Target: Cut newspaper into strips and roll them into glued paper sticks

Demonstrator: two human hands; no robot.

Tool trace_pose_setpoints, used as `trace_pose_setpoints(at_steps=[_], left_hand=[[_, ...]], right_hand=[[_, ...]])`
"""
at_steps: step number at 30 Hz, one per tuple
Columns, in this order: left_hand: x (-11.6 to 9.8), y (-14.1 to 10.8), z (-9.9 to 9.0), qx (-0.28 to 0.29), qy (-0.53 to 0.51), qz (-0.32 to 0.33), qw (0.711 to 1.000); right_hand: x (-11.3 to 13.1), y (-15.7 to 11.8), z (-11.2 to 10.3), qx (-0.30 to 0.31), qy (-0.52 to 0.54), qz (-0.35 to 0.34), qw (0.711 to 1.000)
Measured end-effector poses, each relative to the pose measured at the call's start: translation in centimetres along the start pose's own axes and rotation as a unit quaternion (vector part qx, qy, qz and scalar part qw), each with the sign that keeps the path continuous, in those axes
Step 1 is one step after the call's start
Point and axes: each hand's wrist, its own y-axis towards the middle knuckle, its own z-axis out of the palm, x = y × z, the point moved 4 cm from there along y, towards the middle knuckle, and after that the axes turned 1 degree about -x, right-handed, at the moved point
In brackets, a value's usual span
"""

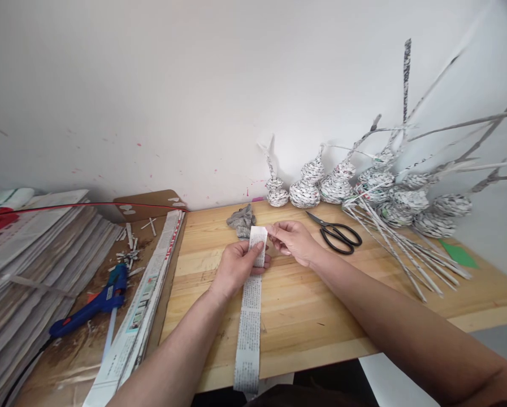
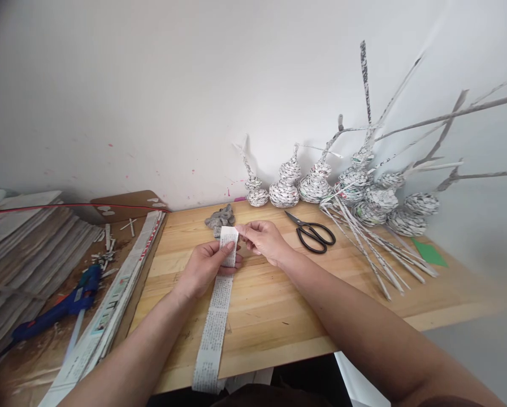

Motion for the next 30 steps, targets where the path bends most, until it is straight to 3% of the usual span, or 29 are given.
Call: trace_pose_setpoints(at_steps=[7, 30], left_hand=[[-0.01, 0.01, -0.2, 0.002, -0.002, -0.002, 1.0], [-0.18, -0.16, 0.19, 0.01, 0.015, -0.012, 1.0]], right_hand=[[0.57, -0.33, 0.26, 0.092, -0.015, 0.006, 0.996], [-0.07, -0.19, 0.3, 0.014, 0.003, 0.024, 1.0]])
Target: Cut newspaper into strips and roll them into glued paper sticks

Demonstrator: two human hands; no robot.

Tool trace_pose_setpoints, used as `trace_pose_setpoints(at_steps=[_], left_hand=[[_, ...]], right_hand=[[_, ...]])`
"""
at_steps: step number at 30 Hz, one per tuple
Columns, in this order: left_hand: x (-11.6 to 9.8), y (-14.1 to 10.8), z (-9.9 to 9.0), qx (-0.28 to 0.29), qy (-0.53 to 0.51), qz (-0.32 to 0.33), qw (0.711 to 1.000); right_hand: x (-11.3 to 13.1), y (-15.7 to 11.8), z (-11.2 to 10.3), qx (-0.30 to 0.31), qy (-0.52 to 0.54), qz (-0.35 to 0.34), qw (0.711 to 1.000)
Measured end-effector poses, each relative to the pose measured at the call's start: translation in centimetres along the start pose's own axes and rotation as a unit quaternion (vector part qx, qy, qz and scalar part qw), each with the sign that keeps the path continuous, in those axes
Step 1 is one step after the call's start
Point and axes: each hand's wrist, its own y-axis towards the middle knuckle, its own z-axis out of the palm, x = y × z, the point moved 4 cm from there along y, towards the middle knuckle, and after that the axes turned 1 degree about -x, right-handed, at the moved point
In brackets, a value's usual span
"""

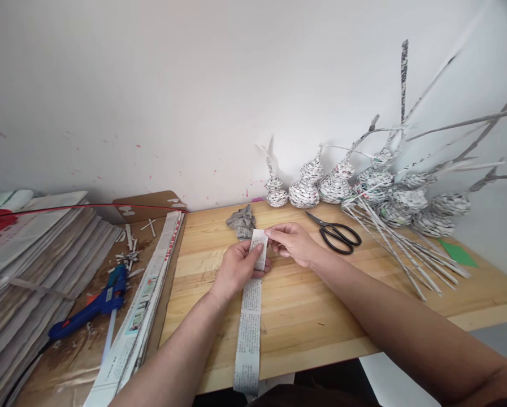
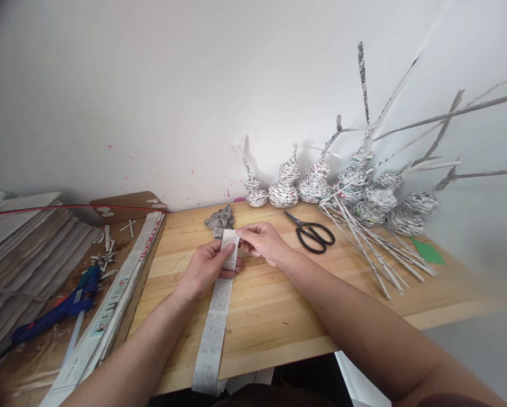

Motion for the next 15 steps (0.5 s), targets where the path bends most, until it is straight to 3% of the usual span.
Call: trace_pose_setpoints(at_steps=[8, 15], left_hand=[[-0.6, 0.3, -1.1, -0.097, -0.027, 0.08, 0.992], [-0.4, 0.3, -1.0, -0.08, 0.024, 0.118, 0.989]], right_hand=[[-0.1, 0.1, -0.2, -0.037, 0.002, -0.015, 0.999], [0.2, 0.1, -0.4, -0.037, 0.008, -0.019, 0.999]])
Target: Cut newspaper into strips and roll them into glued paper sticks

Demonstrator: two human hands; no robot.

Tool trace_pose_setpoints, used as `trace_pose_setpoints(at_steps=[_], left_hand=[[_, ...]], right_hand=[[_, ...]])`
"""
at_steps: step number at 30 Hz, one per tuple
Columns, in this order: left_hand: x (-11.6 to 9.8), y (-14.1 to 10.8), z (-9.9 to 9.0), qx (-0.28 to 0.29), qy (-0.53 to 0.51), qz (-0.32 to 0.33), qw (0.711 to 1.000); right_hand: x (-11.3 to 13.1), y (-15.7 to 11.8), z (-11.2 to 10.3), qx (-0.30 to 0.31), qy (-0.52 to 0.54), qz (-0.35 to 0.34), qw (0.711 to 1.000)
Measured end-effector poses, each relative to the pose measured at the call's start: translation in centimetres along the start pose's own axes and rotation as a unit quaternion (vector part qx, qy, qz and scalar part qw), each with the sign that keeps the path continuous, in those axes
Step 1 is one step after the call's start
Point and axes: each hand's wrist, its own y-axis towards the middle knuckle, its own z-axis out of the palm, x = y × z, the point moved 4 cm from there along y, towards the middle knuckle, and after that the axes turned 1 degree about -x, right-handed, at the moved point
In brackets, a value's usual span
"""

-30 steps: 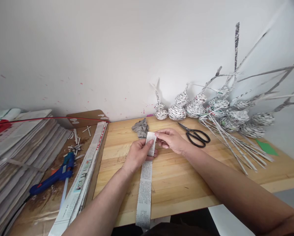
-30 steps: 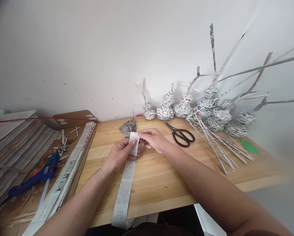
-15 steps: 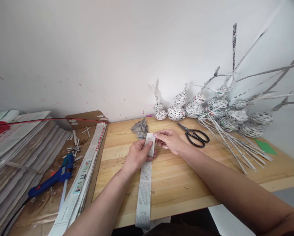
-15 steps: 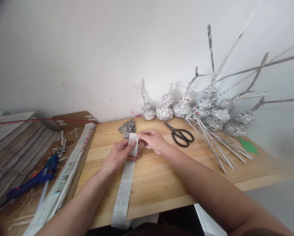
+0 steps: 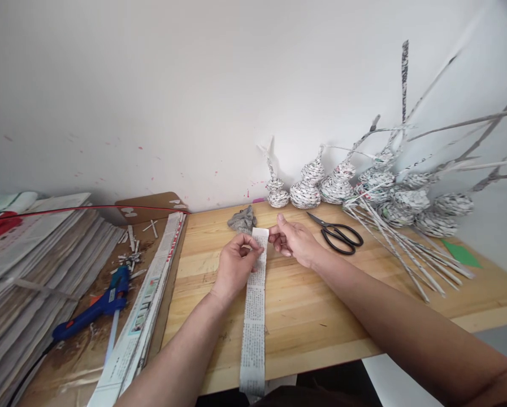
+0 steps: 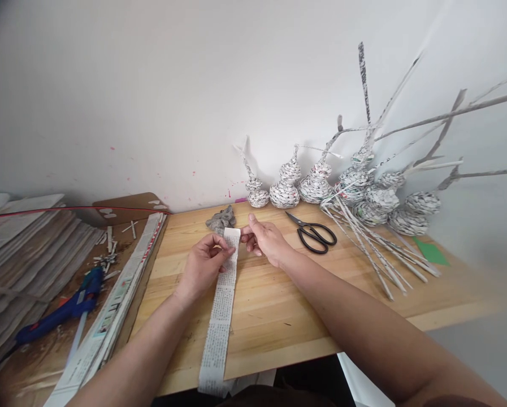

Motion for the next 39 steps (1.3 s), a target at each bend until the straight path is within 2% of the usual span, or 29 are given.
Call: trace_pose_setpoints(at_steps=[5, 7, 10, 16, 19, 30, 39], left_hand=[[-0.5, -0.1, -0.2, 0.003, 0.038, -0.005, 0.999], [-0.6, -0.2, -0.2, 0.003, 0.047, -0.003, 0.999], [-0.8, -0.2, -0.3, -0.001, 0.064, 0.02, 0.998], [-1.5, -0.3, -0.3, -0.02, 0.132, 0.144, 0.981], [-1.7, -0.4, -0.2, -0.022, 0.158, 0.174, 0.972], [-1.5, -0.3, -0.2, -0.024, 0.175, 0.208, 0.962], [-1.2, -0.3, -0.2, -0.022, 0.175, 0.221, 0.959]], right_hand=[[0.4, 0.0, -0.1, 0.088, -0.028, 0.007, 0.996], [0.5, 0.0, -0.2, 0.104, -0.048, 0.005, 0.993], [0.6, 0.0, -0.4, 0.102, -0.064, -0.005, 0.993], [0.7, 0.1, -0.5, 0.077, -0.063, 0.004, 0.995], [0.6, 0.1, -0.5, 0.07, -0.058, 0.016, 0.996], [0.3, 0.3, -0.7, 0.075, -0.035, 0.04, 0.996], [0.2, 0.3, -0.7, 0.055, -0.028, 0.049, 0.997]])
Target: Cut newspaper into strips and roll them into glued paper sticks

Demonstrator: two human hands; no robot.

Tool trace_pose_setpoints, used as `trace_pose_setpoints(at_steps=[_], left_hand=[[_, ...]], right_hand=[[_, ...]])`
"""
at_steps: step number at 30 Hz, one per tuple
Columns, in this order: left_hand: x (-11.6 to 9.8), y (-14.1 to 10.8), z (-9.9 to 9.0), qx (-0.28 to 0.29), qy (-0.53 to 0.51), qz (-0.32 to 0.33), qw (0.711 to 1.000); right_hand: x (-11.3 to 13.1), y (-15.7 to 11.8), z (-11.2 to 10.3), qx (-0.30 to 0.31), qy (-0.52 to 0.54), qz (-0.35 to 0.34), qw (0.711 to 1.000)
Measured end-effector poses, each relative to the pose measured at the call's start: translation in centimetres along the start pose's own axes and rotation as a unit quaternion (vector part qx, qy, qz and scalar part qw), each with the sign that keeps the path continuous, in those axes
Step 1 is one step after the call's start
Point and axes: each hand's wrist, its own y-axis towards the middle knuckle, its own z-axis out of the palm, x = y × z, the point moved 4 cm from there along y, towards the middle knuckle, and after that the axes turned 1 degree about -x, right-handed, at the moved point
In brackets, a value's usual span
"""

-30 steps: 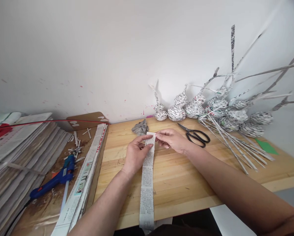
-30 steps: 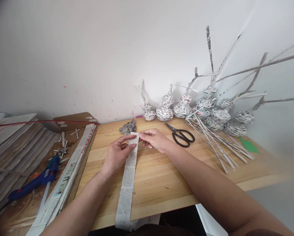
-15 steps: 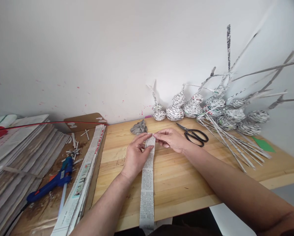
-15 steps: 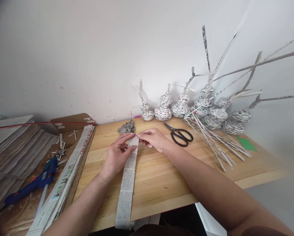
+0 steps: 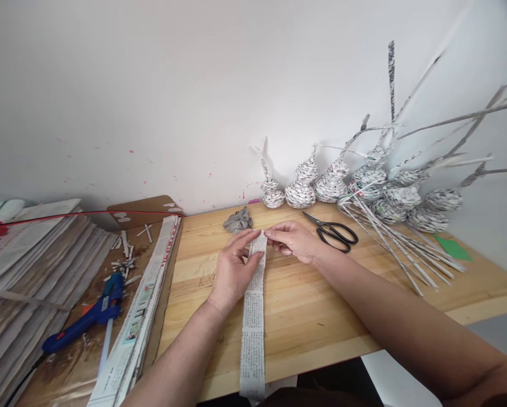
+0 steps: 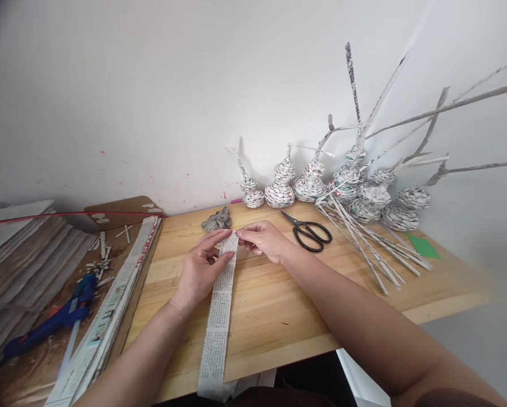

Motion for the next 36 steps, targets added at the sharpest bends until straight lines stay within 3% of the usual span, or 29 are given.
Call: trace_pose_setpoints(at_steps=[17, 24, 27, 30, 33, 34, 36], left_hand=[[-0.4, -0.1, 0.1, 0.011, 0.003, -0.015, 1.0], [-0.7, -0.5, 0.5, 0.05, -0.068, -0.118, 0.989], [-0.4, -0.5, 0.5, 0.074, -0.181, -0.211, 0.958], [0.0, -0.7, 0.8, 0.094, -0.329, -0.329, 0.88], [-0.2, -1.0, 1.5, 0.134, -0.428, -0.367, 0.815], [-0.2, -1.1, 1.7, 0.146, -0.442, -0.364, 0.806], [-0.1, -1.2, 2.0, 0.142, -0.433, -0.354, 0.817]], right_hand=[[-0.2, 0.1, 0.3, -0.048, -0.008, -0.01, 0.999], [0.0, -0.2, 0.6, -0.054, -0.018, -0.033, 0.998], [0.3, -0.3, 0.6, -0.065, -0.039, -0.06, 0.995], [0.6, -0.5, 0.6, -0.07, -0.082, -0.105, 0.989], [0.4, -0.5, 0.9, -0.052, -0.083, -0.114, 0.989], [0.3, -0.5, 1.0, -0.048, -0.077, -0.112, 0.99], [0.0, -0.4, 1.0, -0.052, -0.077, -0.115, 0.989]])
